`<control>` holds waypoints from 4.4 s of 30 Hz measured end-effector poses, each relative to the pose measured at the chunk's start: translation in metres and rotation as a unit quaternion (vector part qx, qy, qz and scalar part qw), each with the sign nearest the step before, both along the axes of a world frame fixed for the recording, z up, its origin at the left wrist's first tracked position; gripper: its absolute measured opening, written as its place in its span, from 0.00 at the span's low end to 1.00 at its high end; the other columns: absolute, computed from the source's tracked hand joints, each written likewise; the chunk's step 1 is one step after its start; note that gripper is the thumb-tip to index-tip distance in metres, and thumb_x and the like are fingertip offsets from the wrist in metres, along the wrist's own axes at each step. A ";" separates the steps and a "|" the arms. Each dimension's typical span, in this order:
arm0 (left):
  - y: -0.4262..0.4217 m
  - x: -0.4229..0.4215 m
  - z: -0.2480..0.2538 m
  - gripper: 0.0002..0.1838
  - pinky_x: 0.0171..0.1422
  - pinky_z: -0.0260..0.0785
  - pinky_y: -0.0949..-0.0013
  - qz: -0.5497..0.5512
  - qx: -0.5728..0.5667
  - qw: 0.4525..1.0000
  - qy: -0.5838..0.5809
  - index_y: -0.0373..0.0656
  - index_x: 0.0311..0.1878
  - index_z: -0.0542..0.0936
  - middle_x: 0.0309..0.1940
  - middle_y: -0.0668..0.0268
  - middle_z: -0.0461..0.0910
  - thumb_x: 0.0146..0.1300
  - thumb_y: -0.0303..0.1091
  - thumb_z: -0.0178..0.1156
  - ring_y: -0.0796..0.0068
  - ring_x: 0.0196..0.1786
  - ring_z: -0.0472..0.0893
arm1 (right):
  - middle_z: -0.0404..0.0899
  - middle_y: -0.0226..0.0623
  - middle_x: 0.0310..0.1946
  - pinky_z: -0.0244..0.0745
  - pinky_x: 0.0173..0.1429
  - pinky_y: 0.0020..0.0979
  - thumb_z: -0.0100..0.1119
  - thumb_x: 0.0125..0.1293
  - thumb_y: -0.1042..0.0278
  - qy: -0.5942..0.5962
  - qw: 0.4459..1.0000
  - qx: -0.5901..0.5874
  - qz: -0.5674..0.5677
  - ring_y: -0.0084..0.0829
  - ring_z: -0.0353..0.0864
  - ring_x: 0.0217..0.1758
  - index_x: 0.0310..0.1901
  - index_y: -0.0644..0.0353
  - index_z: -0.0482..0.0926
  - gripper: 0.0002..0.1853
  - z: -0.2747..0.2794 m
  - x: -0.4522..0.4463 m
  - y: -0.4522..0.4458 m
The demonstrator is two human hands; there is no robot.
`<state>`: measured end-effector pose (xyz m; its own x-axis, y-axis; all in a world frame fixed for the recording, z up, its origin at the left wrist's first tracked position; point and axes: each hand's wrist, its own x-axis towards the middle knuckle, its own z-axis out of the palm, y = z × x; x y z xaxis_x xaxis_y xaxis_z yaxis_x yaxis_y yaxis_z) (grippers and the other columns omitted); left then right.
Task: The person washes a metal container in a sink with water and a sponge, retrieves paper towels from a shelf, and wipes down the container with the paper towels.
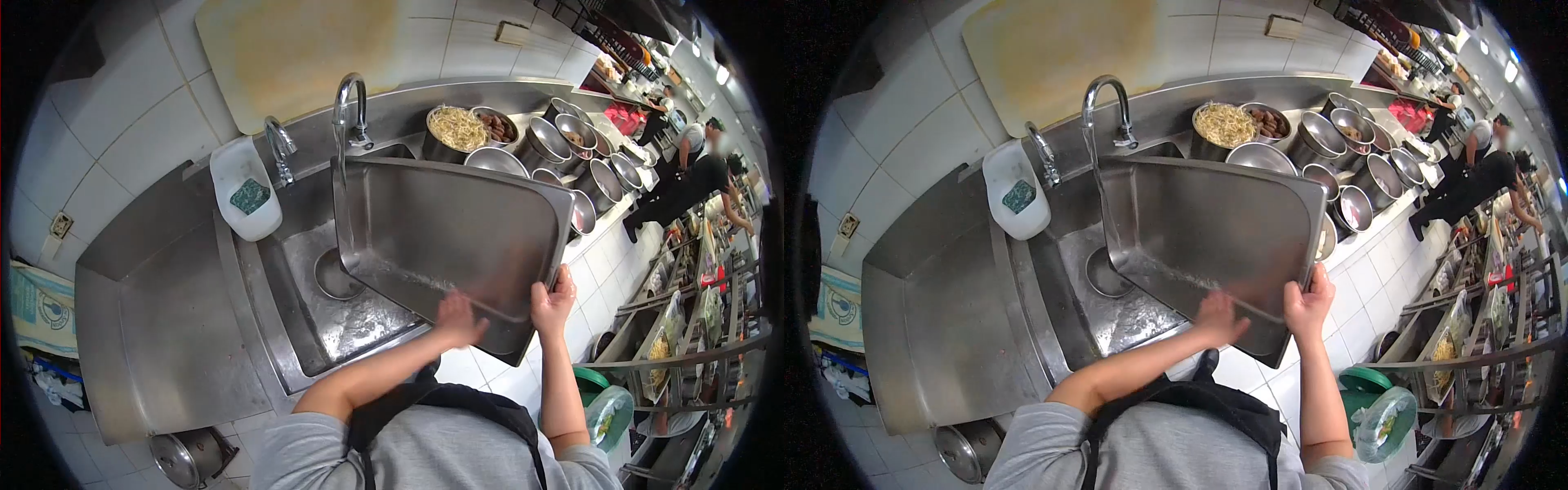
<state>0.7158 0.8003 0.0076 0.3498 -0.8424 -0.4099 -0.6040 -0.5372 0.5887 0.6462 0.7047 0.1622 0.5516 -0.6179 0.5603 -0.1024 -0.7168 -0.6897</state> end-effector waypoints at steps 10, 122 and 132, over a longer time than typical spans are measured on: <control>0.068 0.101 -0.099 0.08 0.44 0.71 0.62 0.251 -0.321 0.911 -0.060 0.41 0.31 0.84 0.37 0.56 0.80 0.54 0.33 0.59 0.58 0.42 0.79 | 0.60 0.29 0.17 0.55 0.25 0.24 0.46 0.45 0.82 -0.005 1.000 0.012 0.007 0.19 0.57 0.21 0.25 0.66 0.65 0.04 -0.009 0.005 0.009; 0.127 0.263 0.141 0.28 0.52 0.70 0.61 0.272 -0.115 0.926 -0.234 0.40 0.47 0.77 0.42 0.54 0.80 0.41 0.40 0.71 0.55 0.47 0.79 | 0.72 0.53 0.23 0.66 0.34 0.43 0.55 0.38 0.73 0.201 0.924 -0.149 0.290 0.53 0.73 0.30 0.29 0.65 0.70 0.12 0.074 0.126 -0.037; 0.170 0.244 0.112 0.34 0.75 0.41 0.65 0.055 -0.475 0.877 -0.051 0.45 0.59 0.72 0.66 0.61 0.62 0.42 0.16 0.47 0.69 0.71 0.57 | 0.78 0.48 0.29 0.70 0.39 0.43 0.56 0.39 0.77 0.362 0.715 -0.262 0.538 0.50 0.77 0.37 0.35 0.60 0.75 0.15 0.051 0.250 0.028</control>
<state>0.9602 0.9706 0.1199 0.4444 -0.7459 0.4962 -0.6550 0.1073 0.7480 0.8964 0.7323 0.2134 0.8118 0.5728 -0.1136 0.5091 -0.7894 -0.3430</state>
